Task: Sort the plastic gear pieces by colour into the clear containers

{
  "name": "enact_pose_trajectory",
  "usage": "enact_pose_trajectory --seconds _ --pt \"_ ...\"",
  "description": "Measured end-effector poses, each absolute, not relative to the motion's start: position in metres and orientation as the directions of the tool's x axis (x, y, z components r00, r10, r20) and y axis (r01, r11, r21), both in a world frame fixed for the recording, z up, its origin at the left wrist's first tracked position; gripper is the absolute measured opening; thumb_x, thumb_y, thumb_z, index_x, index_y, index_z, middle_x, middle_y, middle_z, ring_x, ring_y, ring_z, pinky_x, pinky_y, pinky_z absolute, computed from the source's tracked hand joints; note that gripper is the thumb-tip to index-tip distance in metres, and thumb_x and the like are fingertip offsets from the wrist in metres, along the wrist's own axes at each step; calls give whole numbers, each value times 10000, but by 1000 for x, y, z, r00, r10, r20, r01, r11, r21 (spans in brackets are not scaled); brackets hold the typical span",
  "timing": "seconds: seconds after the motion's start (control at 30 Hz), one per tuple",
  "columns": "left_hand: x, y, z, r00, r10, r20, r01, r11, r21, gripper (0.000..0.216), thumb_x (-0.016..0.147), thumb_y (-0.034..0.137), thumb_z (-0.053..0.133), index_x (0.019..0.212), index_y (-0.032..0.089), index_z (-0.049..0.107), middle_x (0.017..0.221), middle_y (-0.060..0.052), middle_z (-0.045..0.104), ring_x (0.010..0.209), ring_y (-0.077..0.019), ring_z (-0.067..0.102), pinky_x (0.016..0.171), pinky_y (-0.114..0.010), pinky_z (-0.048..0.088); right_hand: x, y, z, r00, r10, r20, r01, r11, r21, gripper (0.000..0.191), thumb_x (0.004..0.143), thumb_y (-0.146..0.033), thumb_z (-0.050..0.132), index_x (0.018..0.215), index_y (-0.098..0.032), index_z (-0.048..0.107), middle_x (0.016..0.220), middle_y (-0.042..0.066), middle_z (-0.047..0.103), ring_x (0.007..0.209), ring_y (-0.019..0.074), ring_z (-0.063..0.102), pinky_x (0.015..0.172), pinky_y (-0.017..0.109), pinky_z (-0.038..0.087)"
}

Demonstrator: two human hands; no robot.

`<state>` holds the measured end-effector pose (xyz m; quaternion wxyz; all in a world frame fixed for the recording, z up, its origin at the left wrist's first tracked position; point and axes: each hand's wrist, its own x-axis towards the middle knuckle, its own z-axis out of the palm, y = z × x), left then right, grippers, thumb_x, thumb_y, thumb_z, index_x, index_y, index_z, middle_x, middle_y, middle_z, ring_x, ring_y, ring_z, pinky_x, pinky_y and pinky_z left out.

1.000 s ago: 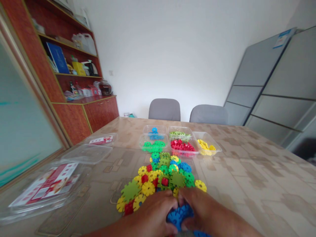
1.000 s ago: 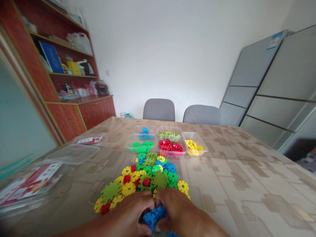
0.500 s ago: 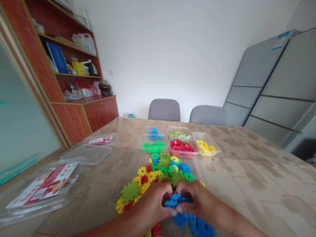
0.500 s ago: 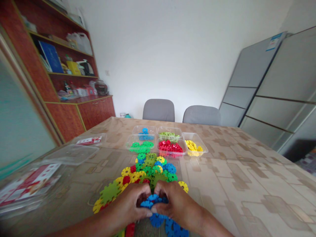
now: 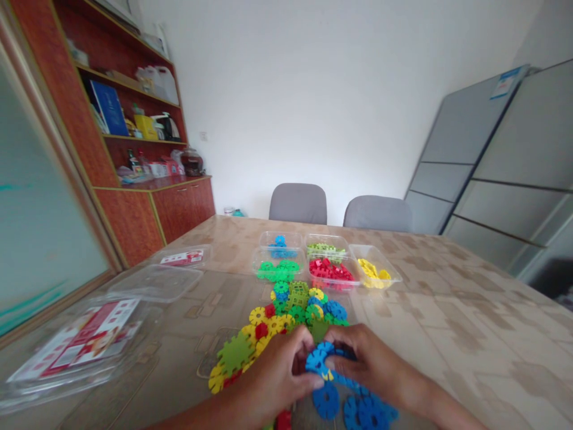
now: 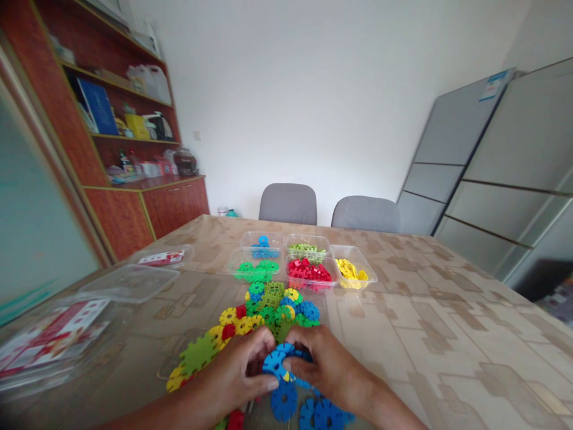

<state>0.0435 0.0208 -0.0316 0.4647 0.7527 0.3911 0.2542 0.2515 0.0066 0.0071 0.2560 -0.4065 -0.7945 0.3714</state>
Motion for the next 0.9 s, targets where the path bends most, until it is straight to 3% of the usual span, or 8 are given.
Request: enact_pose_trajectory --seconds 0.23,0.37,0.47,0.57,0.67,0.9 --pt "35 30 -25 519 847 114 388 -352 852 302 796 176 564 1092 208 511 670 66 498 594 -121 467 557 -210 318 266 26 11 -428 892 146 492 366 -790 273 905 -407 516 771 -170 545 683 -17 523 611 119 453 560 228 376" --pt "35 33 -25 526 843 111 388 -353 851 319 790 162 538 1107 204 534 669 60 485 593 -124 458 554 -213 316 274 67 21 -408 891 199 617 430 -659 310 915 -440 466 771 -175 538 688 -1 566 626 132 513 554 231 412" --pt "35 35 -26 525 843 118 379 -356 854 318 788 158 533 1100 214 544 675 56 484 606 -127 461 557 -211 319 271 115 33 -362 903 230 703 427 -569 256 897 -374 547 756 -162 570 683 -8 566 637 138 523 597 260 433" --pt "35 35 -26 521 845 122 368 -351 861 309 788 157 537 1092 214 550 705 47 506 627 -128 478 567 -208 332 253 162 50 -324 909 261 763 414 -496 194 920 -333 589 923 -141 617 873 20 627 748 156 598 693 323 505" --pt "35 35 -27 523 845 112 375 -347 860 333 784 133 535 1106 216 555 710 49 522 624 -124 487 572 -204 340 228 192 67 -320 899 300 770 431 -471 271 942 -336 580 1148 -160 594 1138 61 615 939 214 629 794 391 541" --pt "32 42 -33 602 785 147 350 -425 835 382 755 88 539 1114 215 563 688 61 531 551 -107 480 530 -190 335 193 200 91 -347 860 374 748 494 -443 283 953 -292 571 1201 -156 574 1216 75 589 1010 232 617 854 419 522"
